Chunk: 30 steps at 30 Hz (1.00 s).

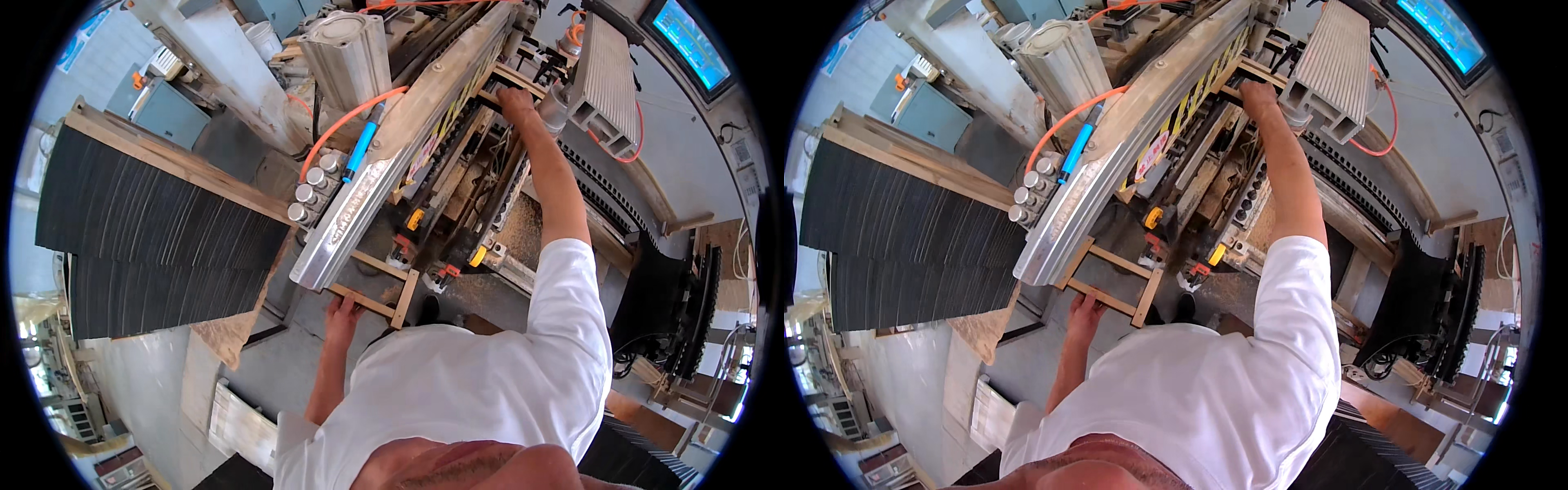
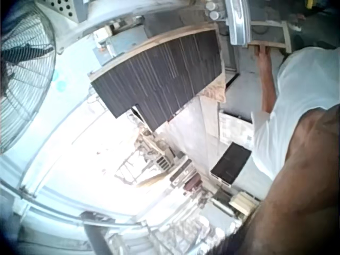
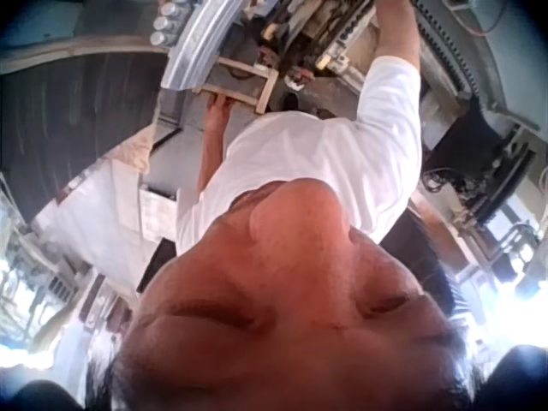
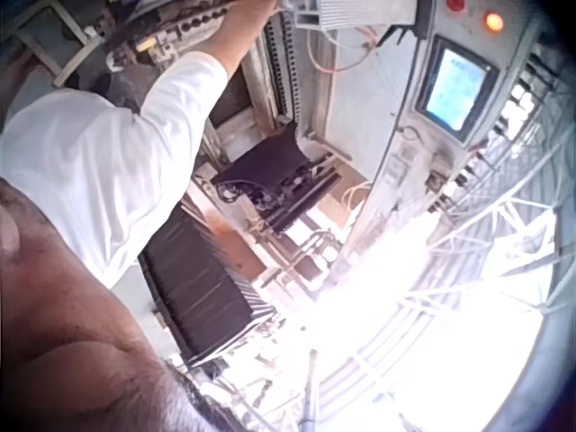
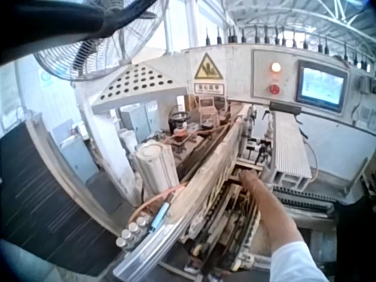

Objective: The person repeatedly picks up small wooden frames from a nearby table and places them into a machine. The person then removes the frames and returns them to the table, repeating this cycle throughout the clip.

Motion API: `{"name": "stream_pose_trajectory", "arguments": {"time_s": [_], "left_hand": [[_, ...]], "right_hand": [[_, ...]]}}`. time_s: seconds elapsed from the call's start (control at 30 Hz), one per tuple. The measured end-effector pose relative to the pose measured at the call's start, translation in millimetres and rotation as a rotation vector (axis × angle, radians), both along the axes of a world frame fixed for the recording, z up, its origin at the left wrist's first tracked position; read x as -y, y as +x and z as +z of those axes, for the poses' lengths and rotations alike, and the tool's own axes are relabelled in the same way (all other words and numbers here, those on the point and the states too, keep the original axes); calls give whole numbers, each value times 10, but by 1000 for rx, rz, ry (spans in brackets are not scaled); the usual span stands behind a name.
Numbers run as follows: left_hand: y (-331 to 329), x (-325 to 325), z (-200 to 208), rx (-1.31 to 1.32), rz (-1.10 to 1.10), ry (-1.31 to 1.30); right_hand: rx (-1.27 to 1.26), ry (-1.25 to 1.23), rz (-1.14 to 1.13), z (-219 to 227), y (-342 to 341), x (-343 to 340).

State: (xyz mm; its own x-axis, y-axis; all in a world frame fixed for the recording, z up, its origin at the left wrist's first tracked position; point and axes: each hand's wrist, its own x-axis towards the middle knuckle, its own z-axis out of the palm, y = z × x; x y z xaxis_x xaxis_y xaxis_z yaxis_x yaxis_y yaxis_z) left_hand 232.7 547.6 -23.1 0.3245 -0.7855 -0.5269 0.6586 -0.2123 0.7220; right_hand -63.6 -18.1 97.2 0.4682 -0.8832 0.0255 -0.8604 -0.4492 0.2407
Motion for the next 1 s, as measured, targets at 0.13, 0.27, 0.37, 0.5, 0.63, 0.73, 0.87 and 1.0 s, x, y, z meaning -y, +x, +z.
{"name": "stream_pose_trajectory", "arguments": {"time_s": [0.13, 0.27, 0.37, 0.5, 0.63, 0.73, 0.87, 1.0], "left_hand": [[-161, 153, -19, -13, -28, 16], [-285, 218, -40, -23, -14, 36], [-347, 195, -175, -19, 1, 27], [-421, 192, -225, -20, -7, 35], [-513, 195, -259, -14, 10, 34], [-582, 219, -241, -3, 23, 51], [-648, 261, -303, 12, 19, 59], [-735, 261, -129, 37, 75, 96]], "right_hand": [[63, 73, -34, -31, -85, 146], [89, 46, -6, 22, -47, 74], [89, 62, 23, 91, -37, 28], [49, 72, 63, 128, -20, 2], [132, 42, 122, 23, -58, 58], [98, -4, 129, -166, -106, 200], [-27, -57, 230, -348, -228, 416], [165, -41, 153, -85, -33, 94]]}}
